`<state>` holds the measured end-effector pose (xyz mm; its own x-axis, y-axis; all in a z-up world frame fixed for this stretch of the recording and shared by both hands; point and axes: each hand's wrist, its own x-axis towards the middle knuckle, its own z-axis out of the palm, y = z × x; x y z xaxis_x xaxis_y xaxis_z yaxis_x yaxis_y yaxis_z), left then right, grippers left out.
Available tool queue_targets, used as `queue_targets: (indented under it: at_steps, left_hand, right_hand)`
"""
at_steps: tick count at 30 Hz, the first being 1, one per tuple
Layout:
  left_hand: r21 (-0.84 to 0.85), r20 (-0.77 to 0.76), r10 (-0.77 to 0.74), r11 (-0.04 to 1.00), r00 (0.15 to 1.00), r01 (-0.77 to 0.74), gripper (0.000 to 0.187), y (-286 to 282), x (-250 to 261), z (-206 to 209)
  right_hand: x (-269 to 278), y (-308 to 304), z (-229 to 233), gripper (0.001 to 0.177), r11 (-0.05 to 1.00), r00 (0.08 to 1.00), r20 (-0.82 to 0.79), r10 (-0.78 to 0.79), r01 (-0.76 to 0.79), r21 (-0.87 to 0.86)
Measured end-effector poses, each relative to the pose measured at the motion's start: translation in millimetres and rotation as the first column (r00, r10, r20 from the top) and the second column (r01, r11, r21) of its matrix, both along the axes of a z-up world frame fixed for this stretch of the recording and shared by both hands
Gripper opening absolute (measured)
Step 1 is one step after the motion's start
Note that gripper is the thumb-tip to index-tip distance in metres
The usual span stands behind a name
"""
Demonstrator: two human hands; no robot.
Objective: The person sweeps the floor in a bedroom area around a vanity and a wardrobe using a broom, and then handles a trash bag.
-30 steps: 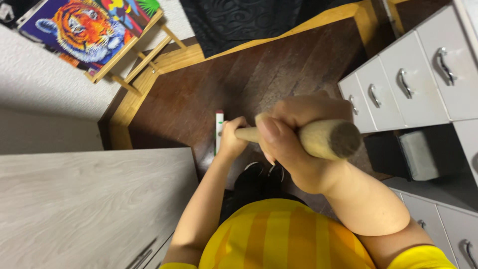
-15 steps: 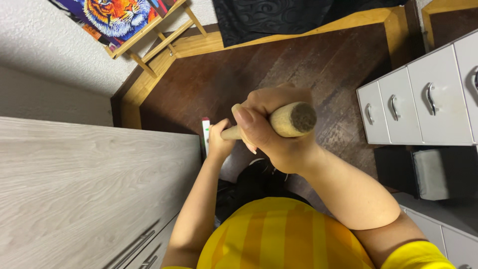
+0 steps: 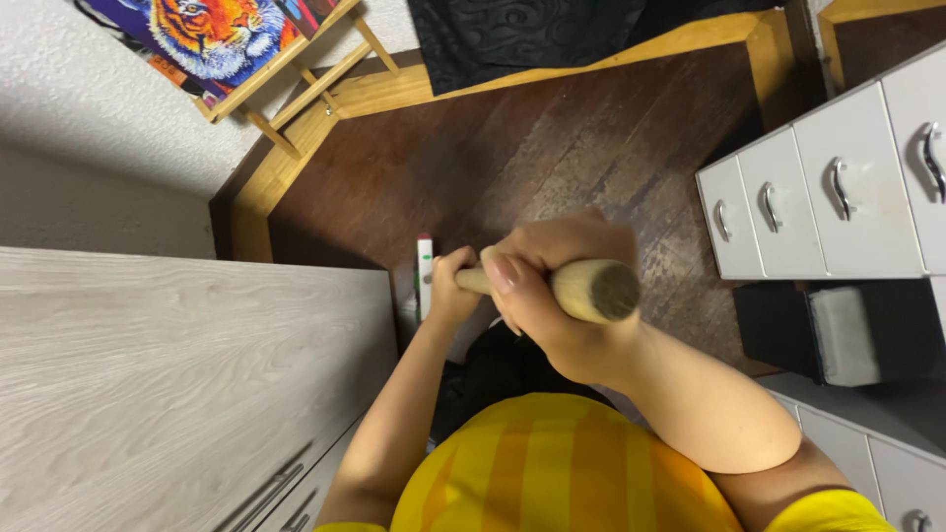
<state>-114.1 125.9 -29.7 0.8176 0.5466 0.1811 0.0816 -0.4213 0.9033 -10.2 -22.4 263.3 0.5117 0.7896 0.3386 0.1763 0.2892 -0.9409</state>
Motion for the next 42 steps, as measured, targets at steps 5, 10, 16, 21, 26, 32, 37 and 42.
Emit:
queue_targets:
  at_steps: [5,10,16,21,26,32,37,42]
  left_hand:
    - [-0.114,0.011,-0.055,0.992,0.998,0.056,0.024,-29.4,17.7,3.9]
    - [-0.122,0.044,-0.124,0.984,0.991,0.128,0.016,-55.2,37.1,7.3]
    - [-0.122,0.091,-0.237,0.961,0.967,0.247,0.012,-71.6,42.3,24.8]
    - [0.020,0.005,-0.183,0.983,0.983,0.183,0.011,-75.4,37.0,37.2]
    - [0.015,-0.059,-0.112,0.993,0.992,0.113,0.010,-66.1,7.3,28.9]
    - [0.091,-0.112,-0.024,0.995,0.993,0.034,0.018,-56.7,-15.3,8.1]
    - [-0.025,-0.056,-0.084,0.996,0.995,0.083,0.013,-77.1,-2.9,-0.3]
    - [-0.045,-0.031,-0.157,0.987,0.987,0.156,0.013,-99.1,4.1,4.9]
  right_hand:
    - [0.1,-22.9,15.5,0.025,0.996,0.994,0.071,-0.081,0.084,-0.035]
    - [-1.5,-45.3,31.6,0.027,0.982,0.977,0.152,-0.153,0.168,-0.091]
    - [-6.7,-64.2,50.3,0.024,0.974,0.965,0.192,-0.181,0.202,-0.099]
    - [-8.0,-81.9,47.3,0.037,0.989,0.989,0.008,-0.147,0.147,-0.024]
    - [-10.4,-84.1,22.4,0.034,0.989,0.978,-0.193,-0.081,0.103,0.108]
    - [-16.8,-73.5,6.9,0.036,0.998,0.999,-0.051,0.006,-0.002,0.063]
    - [-25.5,-81.1,24.0,0.032,0.993,0.991,0.081,-0.108,0.111,-0.034]
    - [-45.9,-90.7,35.5,0.039,0.974,0.964,-0.141,-0.226,0.224,-0.032]
